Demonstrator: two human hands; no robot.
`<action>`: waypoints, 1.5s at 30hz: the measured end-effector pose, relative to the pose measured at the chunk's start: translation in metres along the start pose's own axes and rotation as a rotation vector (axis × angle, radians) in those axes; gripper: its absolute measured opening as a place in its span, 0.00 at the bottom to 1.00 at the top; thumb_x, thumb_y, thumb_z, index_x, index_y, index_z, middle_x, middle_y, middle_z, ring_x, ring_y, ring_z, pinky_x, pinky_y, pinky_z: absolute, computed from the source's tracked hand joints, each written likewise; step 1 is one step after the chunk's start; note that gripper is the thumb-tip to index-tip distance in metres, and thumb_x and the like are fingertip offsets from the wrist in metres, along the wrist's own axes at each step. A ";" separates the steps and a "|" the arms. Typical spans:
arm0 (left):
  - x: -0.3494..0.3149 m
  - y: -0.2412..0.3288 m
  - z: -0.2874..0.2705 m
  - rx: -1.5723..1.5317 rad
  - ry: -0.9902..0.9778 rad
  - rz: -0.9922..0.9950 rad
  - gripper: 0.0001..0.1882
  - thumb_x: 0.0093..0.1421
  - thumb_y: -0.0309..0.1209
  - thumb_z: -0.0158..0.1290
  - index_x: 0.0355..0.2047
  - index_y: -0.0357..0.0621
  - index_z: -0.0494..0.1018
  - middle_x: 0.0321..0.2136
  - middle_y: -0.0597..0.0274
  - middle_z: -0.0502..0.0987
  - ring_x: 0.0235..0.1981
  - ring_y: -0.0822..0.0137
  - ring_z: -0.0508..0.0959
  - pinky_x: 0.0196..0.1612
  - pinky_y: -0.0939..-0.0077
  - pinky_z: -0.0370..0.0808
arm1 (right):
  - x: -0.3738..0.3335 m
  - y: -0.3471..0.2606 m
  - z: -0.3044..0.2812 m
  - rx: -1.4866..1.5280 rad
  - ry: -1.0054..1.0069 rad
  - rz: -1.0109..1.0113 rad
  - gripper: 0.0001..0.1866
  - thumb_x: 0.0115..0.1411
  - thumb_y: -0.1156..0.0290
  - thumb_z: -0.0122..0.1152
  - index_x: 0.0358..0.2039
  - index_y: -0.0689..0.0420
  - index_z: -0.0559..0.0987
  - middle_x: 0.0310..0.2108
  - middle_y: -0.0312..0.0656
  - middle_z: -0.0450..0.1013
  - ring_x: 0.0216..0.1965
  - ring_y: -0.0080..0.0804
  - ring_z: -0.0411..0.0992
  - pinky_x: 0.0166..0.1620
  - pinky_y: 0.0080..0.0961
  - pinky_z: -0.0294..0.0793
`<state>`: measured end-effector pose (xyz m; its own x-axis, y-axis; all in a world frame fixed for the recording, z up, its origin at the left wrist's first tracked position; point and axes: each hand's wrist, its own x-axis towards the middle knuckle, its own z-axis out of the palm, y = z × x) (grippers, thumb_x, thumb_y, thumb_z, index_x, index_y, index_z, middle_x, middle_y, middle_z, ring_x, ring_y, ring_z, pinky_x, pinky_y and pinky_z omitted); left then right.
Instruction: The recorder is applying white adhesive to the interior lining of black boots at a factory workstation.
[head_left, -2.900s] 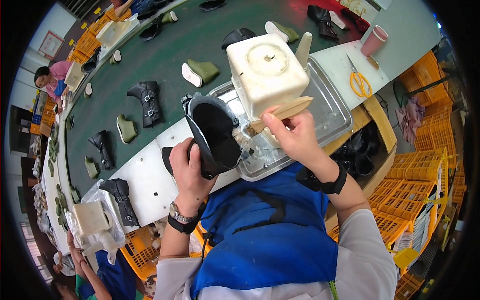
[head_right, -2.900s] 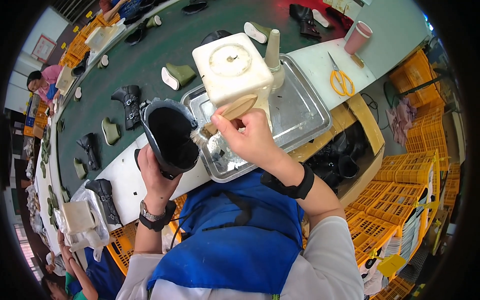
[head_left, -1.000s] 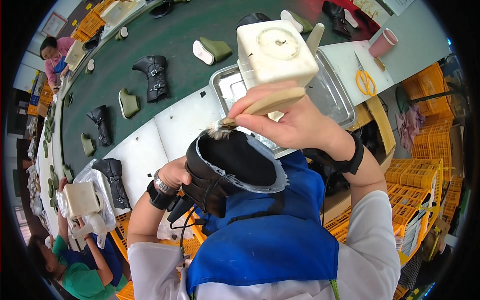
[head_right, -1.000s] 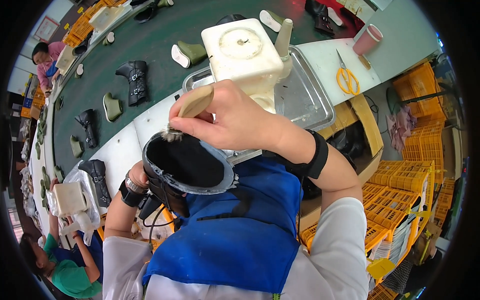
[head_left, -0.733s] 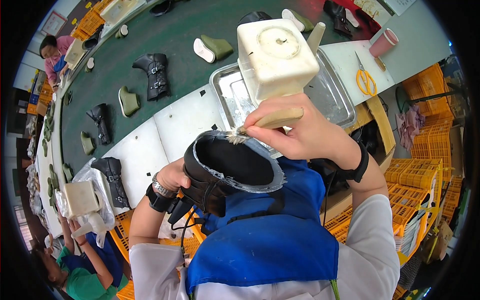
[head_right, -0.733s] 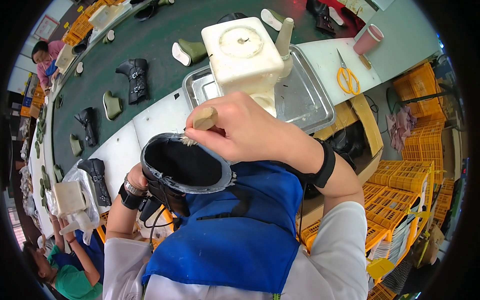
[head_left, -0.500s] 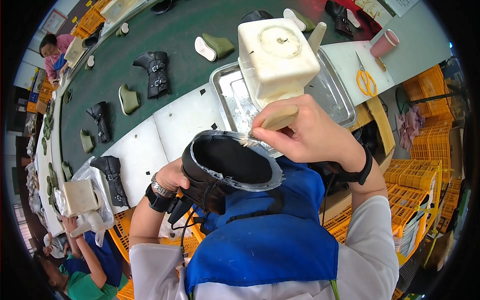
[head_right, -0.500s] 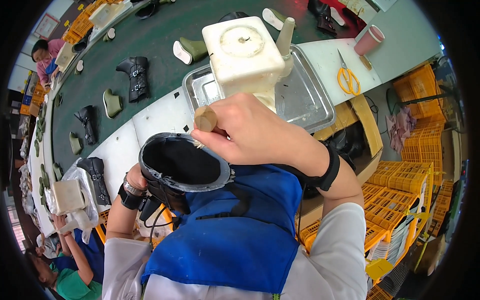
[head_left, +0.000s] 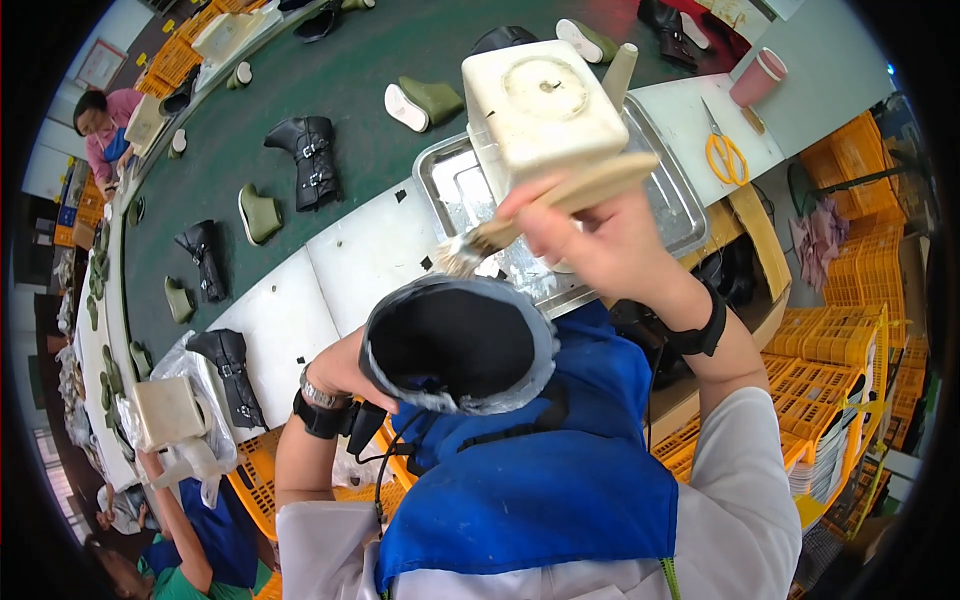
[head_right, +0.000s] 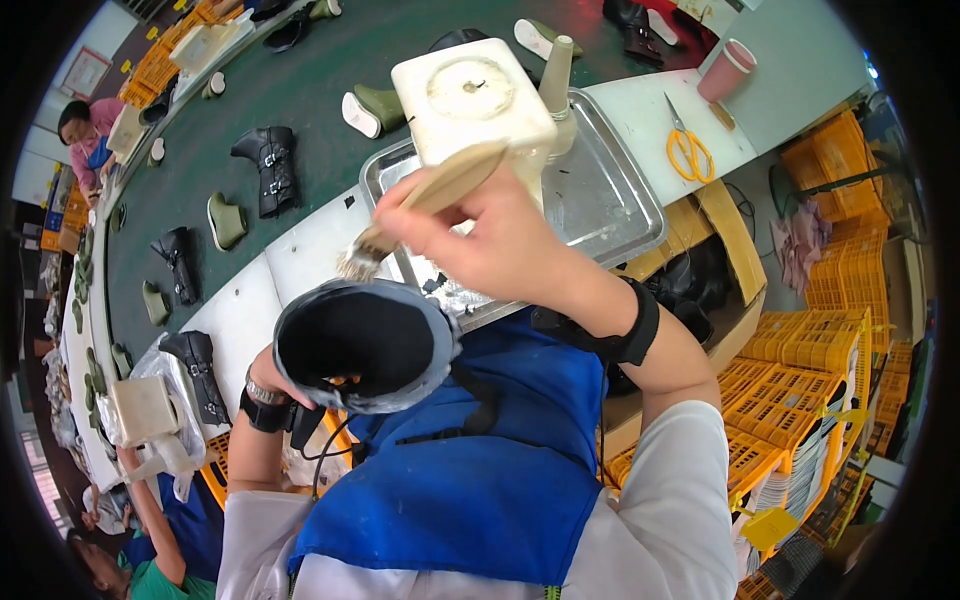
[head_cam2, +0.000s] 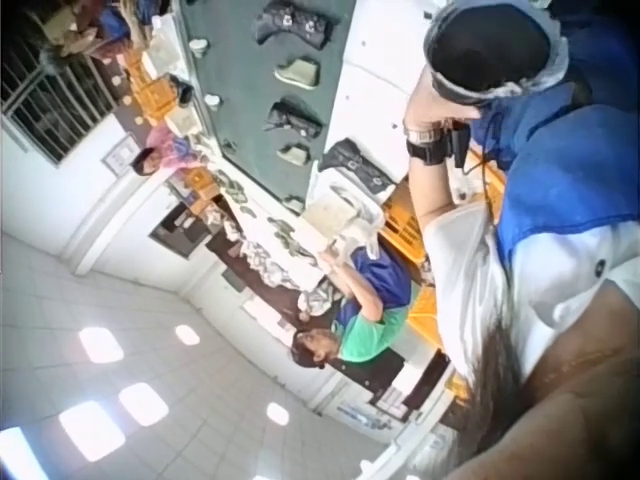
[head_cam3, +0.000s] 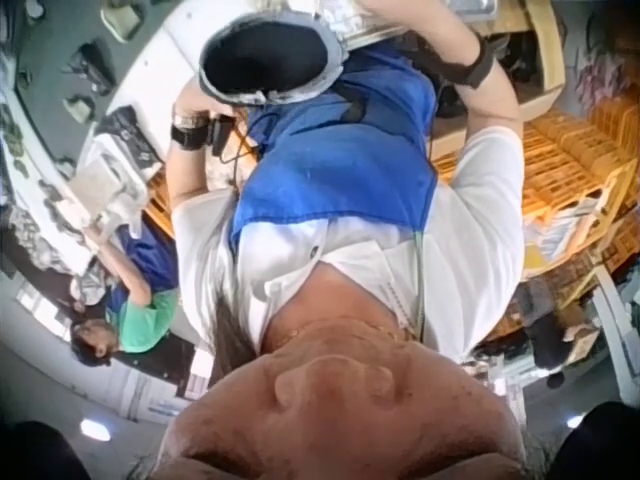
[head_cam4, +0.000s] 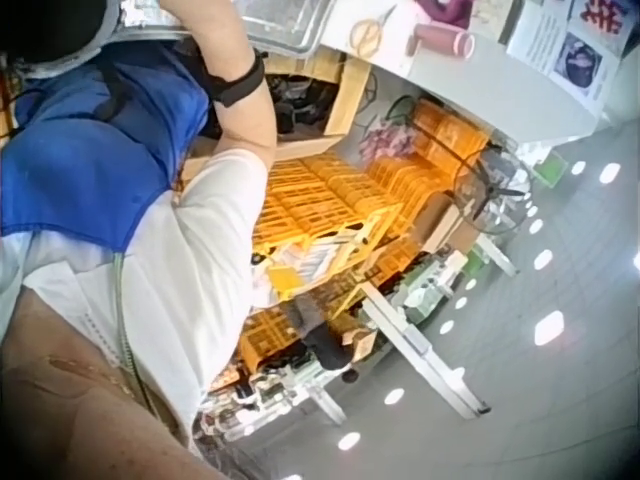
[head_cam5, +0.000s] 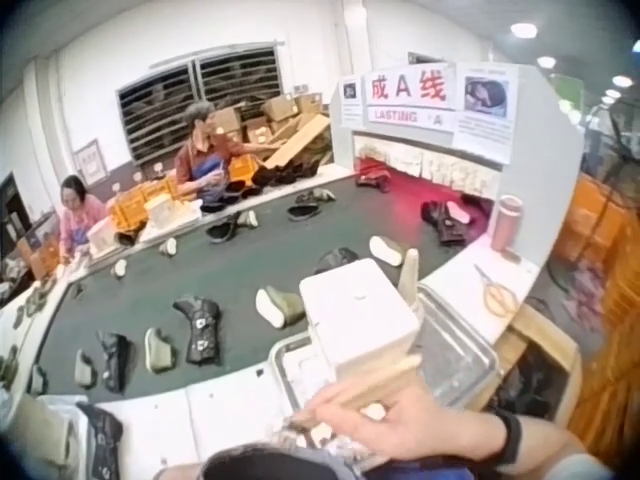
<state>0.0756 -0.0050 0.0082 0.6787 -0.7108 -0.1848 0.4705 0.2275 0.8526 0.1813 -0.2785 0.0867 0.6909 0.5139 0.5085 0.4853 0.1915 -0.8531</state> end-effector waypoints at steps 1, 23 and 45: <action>-0.003 0.000 -0.001 0.261 0.051 0.058 0.50 0.32 0.30 0.70 0.56 0.36 0.56 0.53 0.56 0.64 0.53 0.65 0.64 0.56 0.70 0.59 | -0.002 -0.005 -0.007 0.092 0.075 0.169 0.07 0.56 0.71 0.57 0.29 0.61 0.77 0.17 0.33 0.69 0.17 0.16 0.65 0.20 0.14 0.64; -0.010 0.020 0.030 0.520 0.342 0.234 0.42 0.41 0.21 0.62 0.56 0.35 0.54 0.50 0.59 0.66 0.51 0.69 0.66 0.54 0.76 0.59 | -0.022 0.011 -0.006 -0.056 0.272 0.293 0.08 0.55 0.70 0.55 0.27 0.63 0.76 0.14 0.28 0.65 0.15 0.11 0.58 0.18 0.15 0.55; -0.046 -0.009 -0.006 -0.361 0.970 0.860 0.26 0.58 0.35 0.43 0.54 0.35 0.58 0.51 0.49 0.65 0.53 0.55 0.65 0.57 0.60 0.59 | -0.062 0.027 -0.050 -0.415 0.280 0.495 0.12 0.57 0.68 0.55 0.32 0.67 0.76 0.20 0.35 0.72 0.22 0.14 0.66 0.25 0.16 0.66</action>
<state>0.0440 0.0300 0.0064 0.8831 0.4657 -0.0577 -0.2839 0.6282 0.7244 0.1784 -0.3467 0.0380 0.9684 0.2129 0.1302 0.2037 -0.3731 -0.9051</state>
